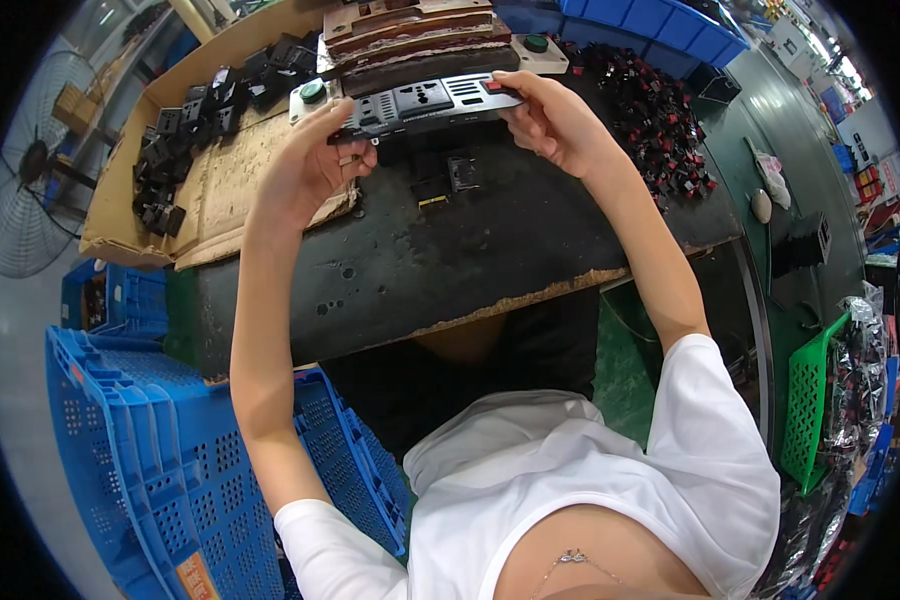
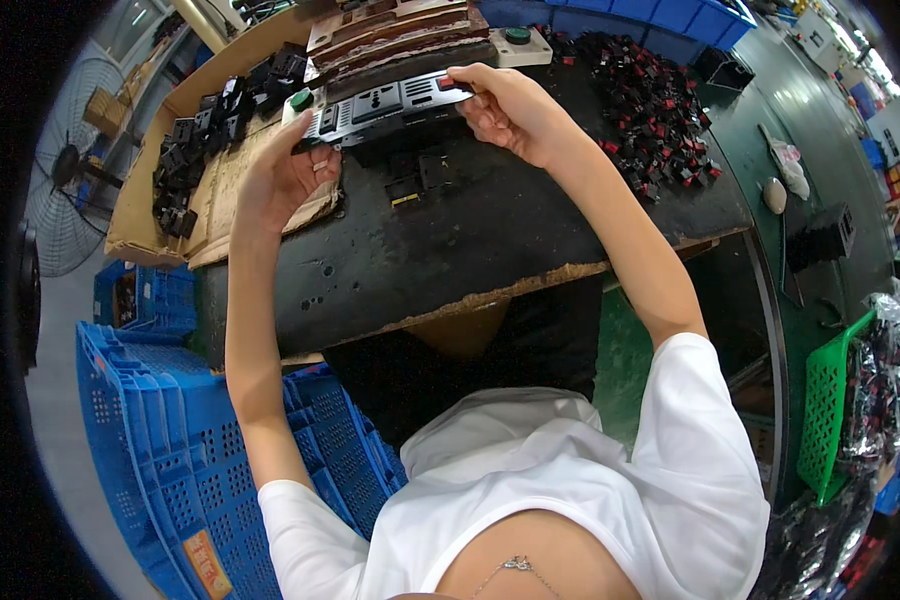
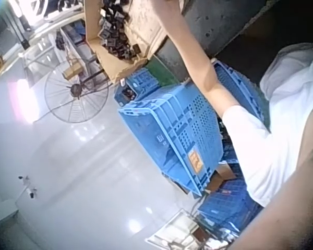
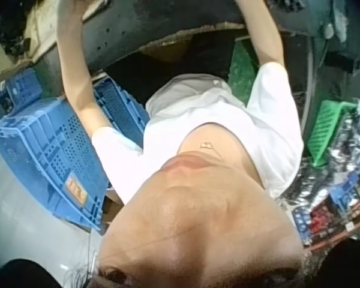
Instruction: Operating a manual press machine to assemble small electronic components on a workbench.
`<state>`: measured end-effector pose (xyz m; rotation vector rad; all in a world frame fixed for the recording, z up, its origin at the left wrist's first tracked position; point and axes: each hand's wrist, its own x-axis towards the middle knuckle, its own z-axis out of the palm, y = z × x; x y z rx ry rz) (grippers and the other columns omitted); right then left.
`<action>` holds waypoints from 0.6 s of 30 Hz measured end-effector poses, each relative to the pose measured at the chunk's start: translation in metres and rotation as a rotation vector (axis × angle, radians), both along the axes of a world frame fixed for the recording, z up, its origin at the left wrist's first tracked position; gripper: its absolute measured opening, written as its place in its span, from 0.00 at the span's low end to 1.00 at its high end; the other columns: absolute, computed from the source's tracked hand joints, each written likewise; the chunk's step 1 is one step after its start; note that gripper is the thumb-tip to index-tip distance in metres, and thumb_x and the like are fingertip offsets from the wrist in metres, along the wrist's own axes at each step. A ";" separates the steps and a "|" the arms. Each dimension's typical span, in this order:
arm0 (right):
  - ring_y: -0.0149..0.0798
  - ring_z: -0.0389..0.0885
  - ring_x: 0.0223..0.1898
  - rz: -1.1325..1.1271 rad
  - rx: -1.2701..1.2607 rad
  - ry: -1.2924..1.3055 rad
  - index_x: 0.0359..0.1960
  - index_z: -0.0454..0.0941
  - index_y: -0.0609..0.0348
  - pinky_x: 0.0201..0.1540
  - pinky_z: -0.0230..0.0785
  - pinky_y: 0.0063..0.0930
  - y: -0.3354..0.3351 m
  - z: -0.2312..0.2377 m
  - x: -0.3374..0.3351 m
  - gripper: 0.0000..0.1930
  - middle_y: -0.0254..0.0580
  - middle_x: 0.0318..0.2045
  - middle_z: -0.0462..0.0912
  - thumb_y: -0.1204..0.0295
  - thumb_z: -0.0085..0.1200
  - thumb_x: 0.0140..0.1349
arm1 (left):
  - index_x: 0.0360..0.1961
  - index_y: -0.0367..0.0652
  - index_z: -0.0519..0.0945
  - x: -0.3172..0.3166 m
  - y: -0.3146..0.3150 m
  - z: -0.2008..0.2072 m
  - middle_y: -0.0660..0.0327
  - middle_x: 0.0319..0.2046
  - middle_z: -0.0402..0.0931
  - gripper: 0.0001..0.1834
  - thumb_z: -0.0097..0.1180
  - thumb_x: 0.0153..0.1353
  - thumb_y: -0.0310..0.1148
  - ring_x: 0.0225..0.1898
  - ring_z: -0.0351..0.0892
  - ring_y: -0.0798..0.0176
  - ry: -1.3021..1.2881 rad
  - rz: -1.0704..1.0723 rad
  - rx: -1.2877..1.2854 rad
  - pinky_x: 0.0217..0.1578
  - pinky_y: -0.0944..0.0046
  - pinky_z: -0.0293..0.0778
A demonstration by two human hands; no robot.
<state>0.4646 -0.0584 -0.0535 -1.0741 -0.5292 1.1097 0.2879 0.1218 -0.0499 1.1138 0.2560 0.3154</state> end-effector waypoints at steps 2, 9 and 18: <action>0.22 0.56 0.07 -0.119 -0.006 -0.147 0.10 0.61 0.51 0.11 0.48 0.13 0.000 0.001 -0.002 0.20 0.31 0.07 0.64 0.62 0.48 0.57 | 0.38 0.42 0.71 0.001 0.003 -0.002 0.64 0.27 0.73 0.12 0.54 0.55 0.35 0.22 0.71 0.71 0.012 -0.015 0.069 0.24 0.71 0.70; 0.24 0.57 0.07 -0.157 -0.048 -0.258 0.11 0.62 0.51 0.16 0.56 0.14 -0.002 -0.002 0.001 0.20 0.33 0.05 0.63 0.57 0.50 0.56 | 0.39 0.42 0.71 0.005 -0.004 0.001 0.68 0.26 0.71 0.14 0.58 0.50 0.28 0.21 0.67 0.75 0.132 0.085 0.314 0.21 0.75 0.66; 0.22 0.72 0.16 -0.216 0.030 -0.763 0.27 0.73 0.60 0.19 0.60 0.12 0.005 -0.007 -0.011 0.18 0.34 0.15 0.74 0.57 0.43 0.61 | 0.33 0.38 0.68 0.002 0.001 0.003 0.61 0.27 0.72 0.11 0.57 0.52 0.29 0.19 0.73 0.71 -0.143 0.158 0.636 0.16 0.74 0.70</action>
